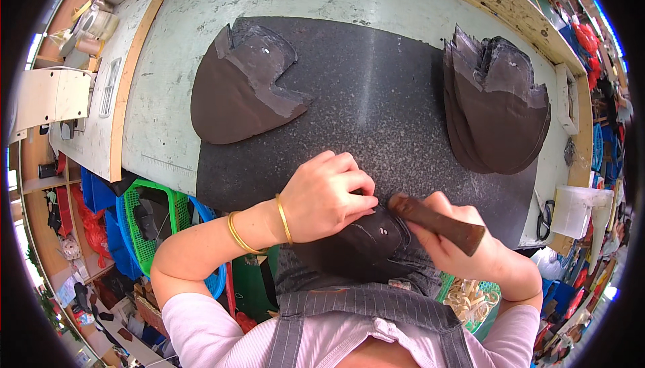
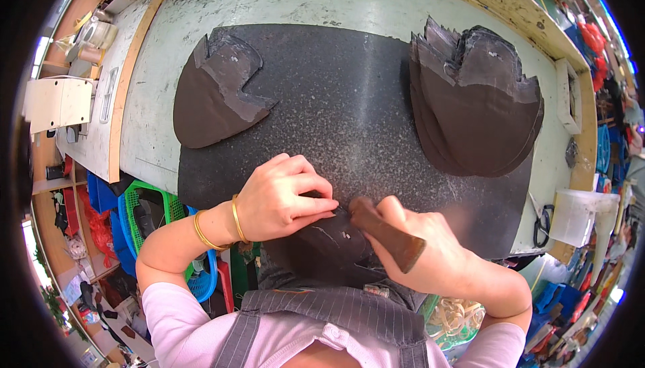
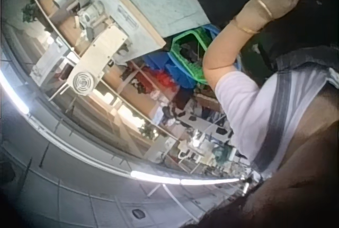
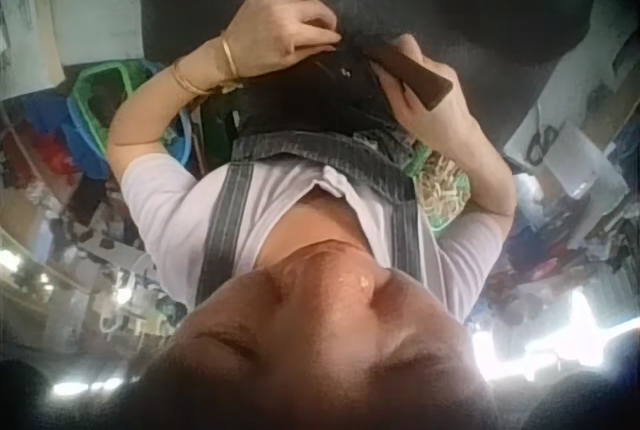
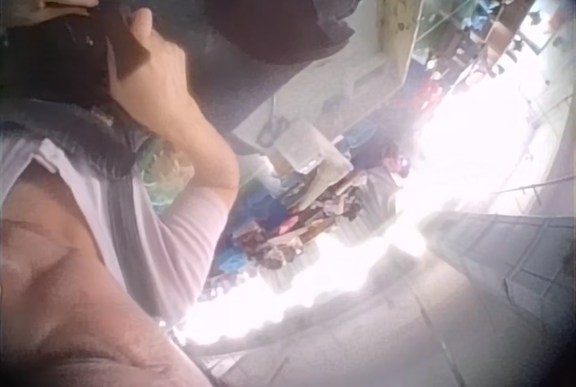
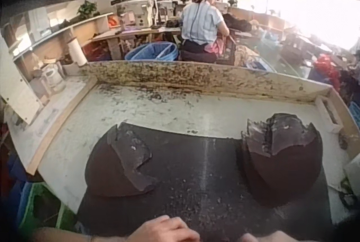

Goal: Hammering and shaping shoe components at a factory workstation.

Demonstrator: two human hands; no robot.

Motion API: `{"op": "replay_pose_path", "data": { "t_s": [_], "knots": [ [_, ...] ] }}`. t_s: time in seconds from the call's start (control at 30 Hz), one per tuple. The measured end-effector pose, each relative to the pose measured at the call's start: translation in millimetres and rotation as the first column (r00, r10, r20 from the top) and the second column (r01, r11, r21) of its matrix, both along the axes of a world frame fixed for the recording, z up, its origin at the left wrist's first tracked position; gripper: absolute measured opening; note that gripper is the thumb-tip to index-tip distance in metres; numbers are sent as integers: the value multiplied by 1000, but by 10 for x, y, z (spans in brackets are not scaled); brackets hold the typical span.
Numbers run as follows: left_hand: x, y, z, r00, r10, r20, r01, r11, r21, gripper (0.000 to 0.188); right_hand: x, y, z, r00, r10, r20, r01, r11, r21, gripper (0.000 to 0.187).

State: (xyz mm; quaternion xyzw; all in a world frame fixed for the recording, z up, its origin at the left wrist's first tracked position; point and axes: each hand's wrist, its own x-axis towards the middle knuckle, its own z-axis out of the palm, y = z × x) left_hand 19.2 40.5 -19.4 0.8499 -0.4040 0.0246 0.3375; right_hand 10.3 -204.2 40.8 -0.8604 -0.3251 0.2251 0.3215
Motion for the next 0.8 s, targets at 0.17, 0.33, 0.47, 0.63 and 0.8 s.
{"op": "replay_pose_path", "data": {
  "t_s": [0.17, 0.33, 0.47, 0.63, 0.8],
  "knots": [
    [-103, -24, -23, 997, 12, 81, -14, 1000, 26, 12, 9, 46, -25, 997, 71, 20, -71, 997, -3, 41],
    [-154, -55, 8, 985, 7, 175, -25, 995, 98, 16, 42, 65, 70, 997, 7, 73, -12, 997, 72, 40],
    [-251, -80, 45, 982, 32, 188, -60, 987, 147, 18, 85, 50, 126, 993, 86, 83, -85, 996, -14, 42],
    [-262, -67, 49, 958, 244, 151, -257, 964, 72, 21, -27, 82, -47, 991, 129, 44, -127, 991, -44, 40],
    [-317, -36, -10, 968, 250, 7, -250, 968, 19, 20, -46, 97, -54, 997, 71, 28, -70, 997, -19, 36]
  ]
}}
